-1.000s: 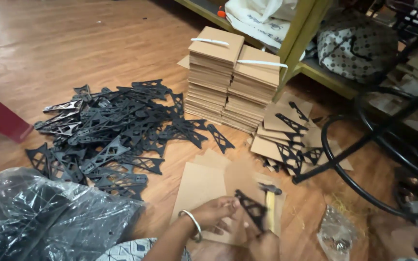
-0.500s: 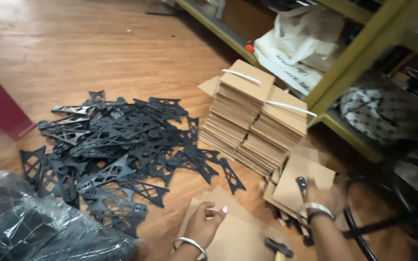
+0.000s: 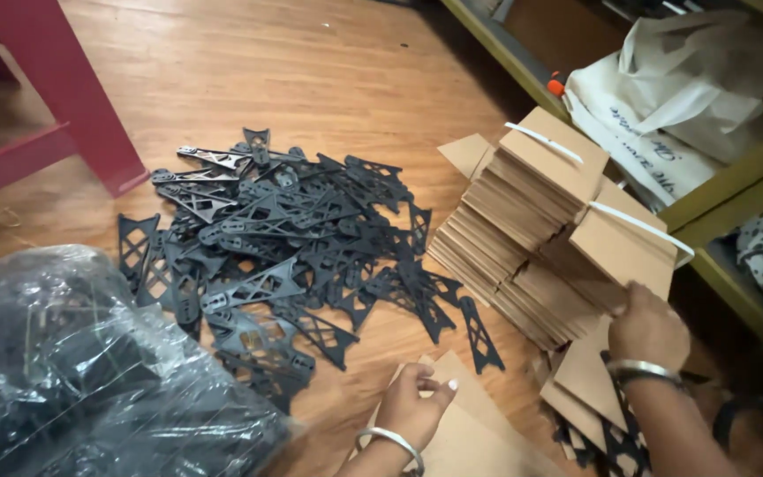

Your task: The person sits on the floor assembling decorative hanging pieces. They place a black Eiffel-tower-shaped cutout on a cardboard backing, position small nails, and hammer the nails to attach the cutout, then set the finished piece aside and take the next cutout and backing.

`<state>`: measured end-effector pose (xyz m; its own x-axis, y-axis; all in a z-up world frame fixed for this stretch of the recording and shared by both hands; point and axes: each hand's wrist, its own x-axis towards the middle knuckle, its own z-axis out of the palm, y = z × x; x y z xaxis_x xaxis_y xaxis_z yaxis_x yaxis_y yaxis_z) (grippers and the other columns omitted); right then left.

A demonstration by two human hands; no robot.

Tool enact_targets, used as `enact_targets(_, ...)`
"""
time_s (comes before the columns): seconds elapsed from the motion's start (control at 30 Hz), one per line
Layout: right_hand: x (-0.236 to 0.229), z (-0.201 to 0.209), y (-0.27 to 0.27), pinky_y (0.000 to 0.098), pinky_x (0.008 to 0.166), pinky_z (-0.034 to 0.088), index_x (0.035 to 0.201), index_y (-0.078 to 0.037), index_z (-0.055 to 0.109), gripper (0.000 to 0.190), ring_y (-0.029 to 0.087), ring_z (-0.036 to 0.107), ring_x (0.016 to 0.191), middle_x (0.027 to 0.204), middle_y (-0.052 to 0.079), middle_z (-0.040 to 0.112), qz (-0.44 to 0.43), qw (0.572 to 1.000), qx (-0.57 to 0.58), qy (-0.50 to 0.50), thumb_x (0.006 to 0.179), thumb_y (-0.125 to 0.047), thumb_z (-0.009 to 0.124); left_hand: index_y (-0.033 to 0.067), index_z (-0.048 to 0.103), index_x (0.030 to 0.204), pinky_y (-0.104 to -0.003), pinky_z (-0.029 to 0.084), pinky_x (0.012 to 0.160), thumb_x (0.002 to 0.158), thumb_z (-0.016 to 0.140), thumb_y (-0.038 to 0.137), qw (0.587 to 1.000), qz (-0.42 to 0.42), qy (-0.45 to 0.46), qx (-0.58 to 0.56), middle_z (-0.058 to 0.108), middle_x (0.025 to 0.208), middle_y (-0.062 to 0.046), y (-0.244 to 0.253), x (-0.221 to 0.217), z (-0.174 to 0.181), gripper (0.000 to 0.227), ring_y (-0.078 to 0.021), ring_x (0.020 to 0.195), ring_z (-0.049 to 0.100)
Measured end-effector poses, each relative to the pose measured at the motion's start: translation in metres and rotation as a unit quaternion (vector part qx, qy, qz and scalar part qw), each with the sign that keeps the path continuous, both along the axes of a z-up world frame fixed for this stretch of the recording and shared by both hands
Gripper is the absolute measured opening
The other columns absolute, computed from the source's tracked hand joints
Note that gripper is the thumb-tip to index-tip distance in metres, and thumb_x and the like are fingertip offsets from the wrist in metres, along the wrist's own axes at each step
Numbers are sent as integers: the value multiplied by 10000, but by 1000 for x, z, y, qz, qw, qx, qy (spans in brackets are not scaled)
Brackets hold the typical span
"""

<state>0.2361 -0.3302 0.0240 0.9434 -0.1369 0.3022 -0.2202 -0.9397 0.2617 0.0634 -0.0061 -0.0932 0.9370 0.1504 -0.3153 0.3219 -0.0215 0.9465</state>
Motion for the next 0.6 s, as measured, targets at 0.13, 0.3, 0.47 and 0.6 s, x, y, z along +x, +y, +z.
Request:
enact_targets(0.13, -74, 17, 27, 442, 972, 524, 1261, -156, 691, 313, 274, 692, 1140, 1205, 81, 744, 161, 971, -57, -169, 1011, -154, 504, 27, 653, 1137, -319, 566, 871, 794, 810, 374, 1000, 7, -17, -11, 777, 966, -95, 0, -9, 7, 512, -194, 924, 751)
enact_targets(0.3, -67, 28, 7, 400, 1039, 554, 1206, -107, 629, 198, 251, 685, 1133, 1200, 90, 727, 240, 945, -112, -192, 1137, -175, 456, 16, 653, 1123, -325, 586, 848, 799, 806, 352, 999, 18, -33, -15, 769, 971, -99, -1, -7, -6, 491, -190, 914, 756)
enact_targets(0.47, -33, 86, 25, 487, 670, 586, 1045, -178, 746, 192, 367, 730, 794, 894, 172, 742, 89, 988, -107, -70, 1044, -188, 554, 36, 663, 1115, -349, 572, 848, 797, 827, 367, 997, 38, -45, 47, 751, 978, -112, 1, 0, -25, 488, -224, 920, 732)
enact_targets(0.6, 135, -66, -183, 346, 784, 550, 932, -63, 671, 105, 258, 669, 822, 870, 130, 682, 175, 969, -147, -98, 992, -72, 586, 18, 646, 1095, -351, 573, 854, 808, 811, 377, 998, 34, -38, 37, 747, 983, -118, -3, 3, -24, 489, -224, 930, 737)
